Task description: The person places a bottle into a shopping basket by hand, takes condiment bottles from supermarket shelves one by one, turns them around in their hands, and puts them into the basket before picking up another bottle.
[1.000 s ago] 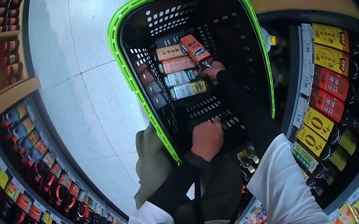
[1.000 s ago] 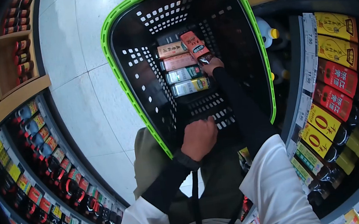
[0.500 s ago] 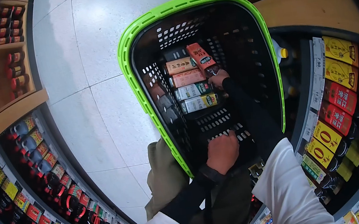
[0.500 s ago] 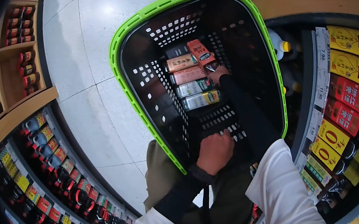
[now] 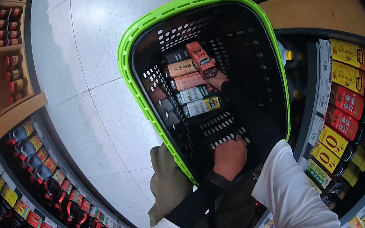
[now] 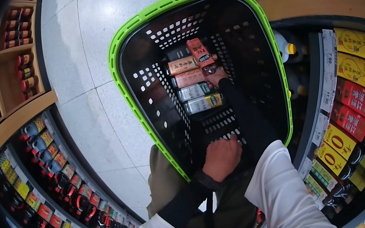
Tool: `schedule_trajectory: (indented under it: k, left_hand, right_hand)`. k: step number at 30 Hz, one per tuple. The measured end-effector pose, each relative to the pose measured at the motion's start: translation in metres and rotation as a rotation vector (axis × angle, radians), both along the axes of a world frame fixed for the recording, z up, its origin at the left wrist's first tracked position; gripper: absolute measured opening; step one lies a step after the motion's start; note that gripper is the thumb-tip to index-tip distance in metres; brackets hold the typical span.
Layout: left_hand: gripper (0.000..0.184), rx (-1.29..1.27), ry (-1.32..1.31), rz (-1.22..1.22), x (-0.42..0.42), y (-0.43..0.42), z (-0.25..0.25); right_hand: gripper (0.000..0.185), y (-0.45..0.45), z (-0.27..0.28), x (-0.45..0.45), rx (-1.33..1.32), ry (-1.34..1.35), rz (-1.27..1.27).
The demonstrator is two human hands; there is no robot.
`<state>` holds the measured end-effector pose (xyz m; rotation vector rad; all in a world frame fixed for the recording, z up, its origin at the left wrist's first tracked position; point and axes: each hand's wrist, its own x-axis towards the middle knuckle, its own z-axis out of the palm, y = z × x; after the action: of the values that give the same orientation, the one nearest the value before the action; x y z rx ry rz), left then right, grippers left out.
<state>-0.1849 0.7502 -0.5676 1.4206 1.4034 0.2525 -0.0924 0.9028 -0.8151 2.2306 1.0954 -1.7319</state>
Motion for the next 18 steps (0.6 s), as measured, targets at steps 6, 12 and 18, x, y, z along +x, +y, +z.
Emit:
schedule_trajectory:
  k: [6,12,18]
  left_hand:
    - [0.025,0.07,0.016,0.031,0.003,-0.005,0.0]
    - [0.024,0.078,0.119,0.014,0.006,-0.007,-0.002]
    - [0.02,0.027,0.202,0.044,-0.014,-0.013,-0.004]
  right_hand:
    - [0.032,0.001,0.015,0.001,0.046,0.0,0.031]
    - [0.086,-0.003,0.02,0.019,0.102,-0.035,-0.014]
    - [0.074,-0.081,0.116,0.037,0.253,-0.246,-0.14]
